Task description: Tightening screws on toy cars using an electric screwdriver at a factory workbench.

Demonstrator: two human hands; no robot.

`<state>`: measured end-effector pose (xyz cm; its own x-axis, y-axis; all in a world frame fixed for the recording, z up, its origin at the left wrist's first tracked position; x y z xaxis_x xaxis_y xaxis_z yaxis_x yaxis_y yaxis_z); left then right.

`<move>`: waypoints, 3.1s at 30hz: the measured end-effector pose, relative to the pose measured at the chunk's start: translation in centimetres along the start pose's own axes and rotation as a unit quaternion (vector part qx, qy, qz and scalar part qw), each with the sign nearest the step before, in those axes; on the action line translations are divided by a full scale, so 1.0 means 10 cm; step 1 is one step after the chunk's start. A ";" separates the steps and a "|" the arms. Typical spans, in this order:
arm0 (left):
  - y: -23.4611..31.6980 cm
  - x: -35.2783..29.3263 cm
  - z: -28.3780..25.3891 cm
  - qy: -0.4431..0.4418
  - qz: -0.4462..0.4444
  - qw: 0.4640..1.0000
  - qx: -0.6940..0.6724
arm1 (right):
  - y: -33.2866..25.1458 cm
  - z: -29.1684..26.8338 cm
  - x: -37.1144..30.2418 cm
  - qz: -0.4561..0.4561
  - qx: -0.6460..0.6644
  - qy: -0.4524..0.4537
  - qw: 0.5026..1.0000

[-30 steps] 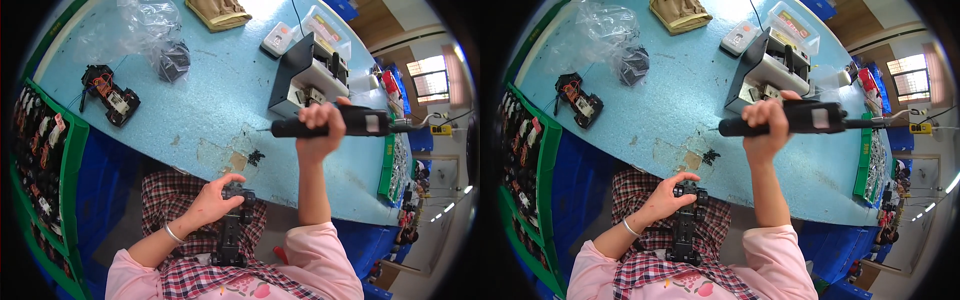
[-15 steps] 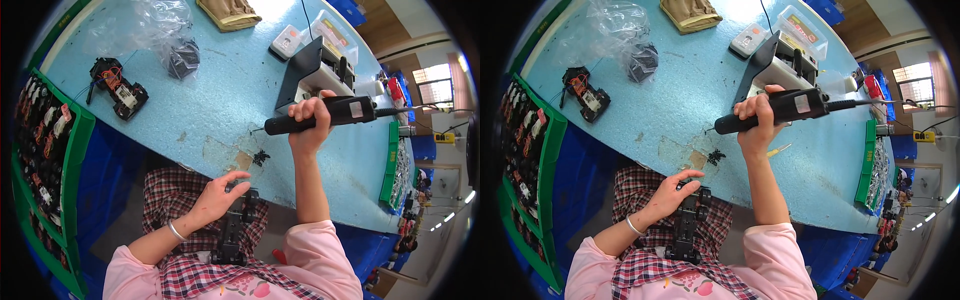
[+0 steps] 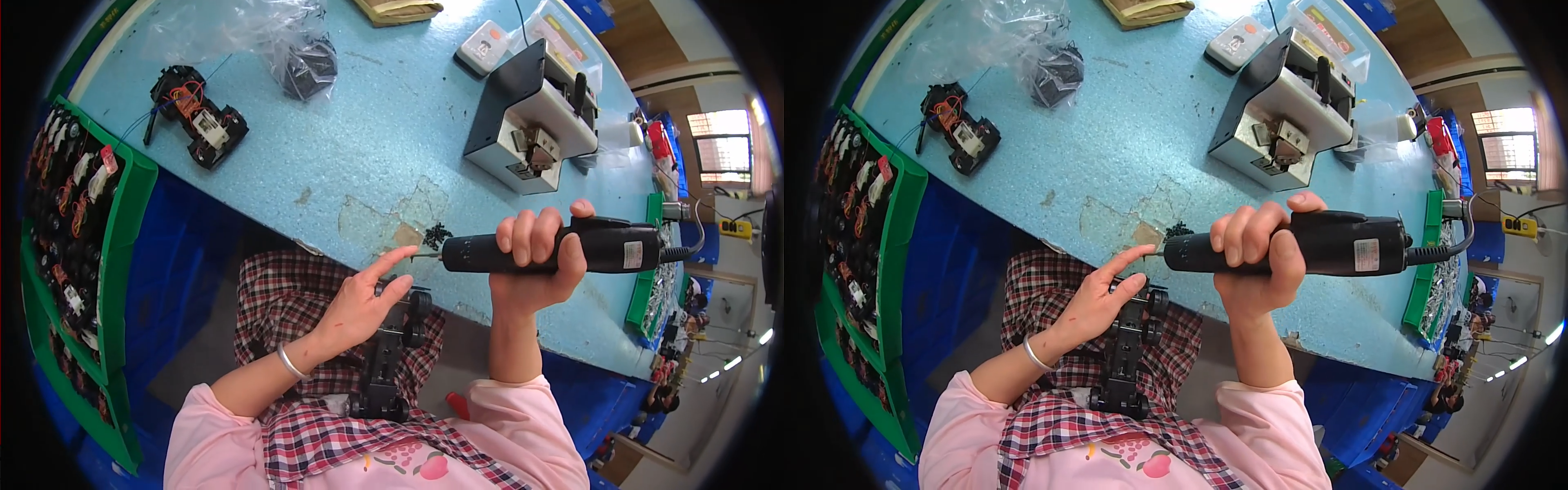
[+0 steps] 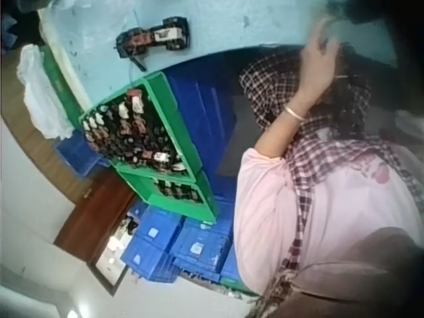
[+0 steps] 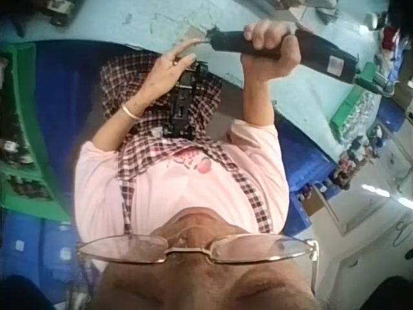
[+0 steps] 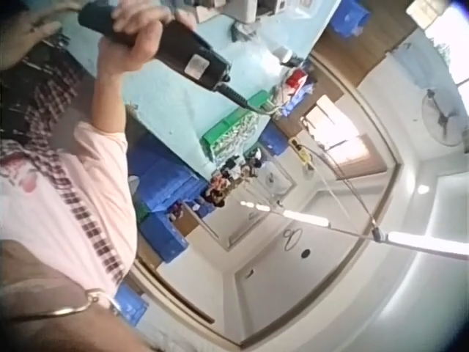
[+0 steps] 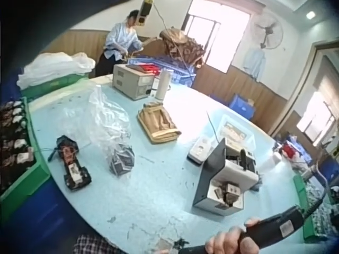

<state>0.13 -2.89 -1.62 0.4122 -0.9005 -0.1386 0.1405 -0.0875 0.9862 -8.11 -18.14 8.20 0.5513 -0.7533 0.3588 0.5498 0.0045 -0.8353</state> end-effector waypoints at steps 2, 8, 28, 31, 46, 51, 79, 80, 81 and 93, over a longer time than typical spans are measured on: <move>0.02 -0.02 0.00 -0.046 -0.144 0.984 -0.091 | 0.05 0.01 -0.06 0.002 -0.004 -0.009 1.000; -0.03 -0.02 0.02 -0.027 -0.074 0.992 -0.097 | 0.09 0.02 -0.12 0.020 0.007 -0.008 1.000; 0.04 -0.03 -0.02 -0.047 -0.152 0.983 -0.093 | 0.01 0.02 -0.14 0.013 -0.007 -0.041 0.999; 0.09 -0.03 -0.05 -0.069 -0.154 0.984 -0.058 | -0.01 0.05 -0.14 0.011 -0.005 -0.053 0.999; 0.03 -0.02 -0.03 -0.056 -0.069 0.996 -0.016 | 0.07 0.28 -0.29 0.096 -0.088 -0.123 0.984; 0.03 -0.02 -0.06 -0.061 -0.075 0.995 -0.028 | 0.10 0.31 -0.28 0.101 -0.094 -0.128 0.982; -0.11 -0.13 0.06 -0.032 0.014 0.981 -0.189 | 0.20 0.26 -0.42 0.060 -0.143 0.003 0.988; -0.07 -0.27 -0.03 -0.067 -0.100 0.943 -0.310 | 0.21 0.24 -0.35 0.077 -0.109 -0.006 0.991; -0.11 -0.49 0.00 -0.051 -0.090 0.919 -0.380 | 0.16 0.25 -0.34 0.102 -0.079 -0.016 0.992; 1.62 -2.35 -2.09 0.233 0.036 0.960 -0.153 | -0.44 -0.98 -0.21 -0.020 -0.033 0.256 0.966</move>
<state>11.56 25.76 15.73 0.7779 -0.6056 -0.1675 0.3253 0.1601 0.9320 -17.88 -23.01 7.04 0.1393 -0.9785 0.1523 0.5140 -0.0600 -0.8557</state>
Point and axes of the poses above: each hand's wrist, its own x-axis towards the middle knuckle, its own z-axis out of the palm, y = z × x, the point moved 2 cm from there along x, towards the middle knuckle, and after that the axes turned 9 degrees about -x, right-handed, at the moved point
